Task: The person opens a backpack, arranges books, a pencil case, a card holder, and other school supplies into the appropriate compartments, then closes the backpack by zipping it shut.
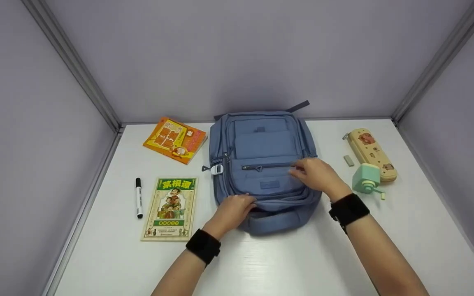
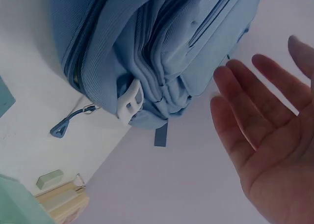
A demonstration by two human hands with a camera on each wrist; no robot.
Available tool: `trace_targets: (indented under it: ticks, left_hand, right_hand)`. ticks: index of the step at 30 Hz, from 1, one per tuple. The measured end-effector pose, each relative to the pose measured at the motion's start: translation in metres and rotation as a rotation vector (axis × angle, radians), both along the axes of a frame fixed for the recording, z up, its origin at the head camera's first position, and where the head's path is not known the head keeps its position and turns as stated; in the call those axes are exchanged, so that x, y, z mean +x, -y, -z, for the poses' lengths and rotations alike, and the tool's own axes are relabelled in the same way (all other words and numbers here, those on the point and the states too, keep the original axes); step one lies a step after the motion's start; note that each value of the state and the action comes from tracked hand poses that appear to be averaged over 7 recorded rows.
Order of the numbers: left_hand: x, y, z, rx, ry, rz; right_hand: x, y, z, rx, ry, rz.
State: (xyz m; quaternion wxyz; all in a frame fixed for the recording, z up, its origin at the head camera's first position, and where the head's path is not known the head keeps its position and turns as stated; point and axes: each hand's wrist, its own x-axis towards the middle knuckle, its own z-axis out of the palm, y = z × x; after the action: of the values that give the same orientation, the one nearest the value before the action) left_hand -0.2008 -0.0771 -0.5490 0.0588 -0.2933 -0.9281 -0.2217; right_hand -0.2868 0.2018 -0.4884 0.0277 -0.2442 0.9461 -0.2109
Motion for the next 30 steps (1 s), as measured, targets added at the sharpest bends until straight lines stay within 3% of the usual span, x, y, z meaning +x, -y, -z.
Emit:
trace_targets:
  ticks: [5, 11, 20, 30]
  left_hand:
    - [0.000, -0.002, -0.006, 0.002, -0.057, -0.025]
    - [-0.002, -0.004, -0.013, 0.009, -0.121, -0.043]
    - [-0.003, -0.006, -0.022, 0.016, -0.195, -0.038]
    - [-0.003, -0.007, -0.022, 0.012, -0.257, -0.033]
  right_hand:
    - [0.020, 0.015, 0.003, -0.009, 0.124, -0.151]
    - [0.038, 0.028, 0.011, -0.030, 0.114, -0.248]
    - [0.048, 0.036, 0.018, -0.055, 0.083, -0.272]
    - [0.051, 0.037, 0.022, -0.074, 0.055, -0.284]
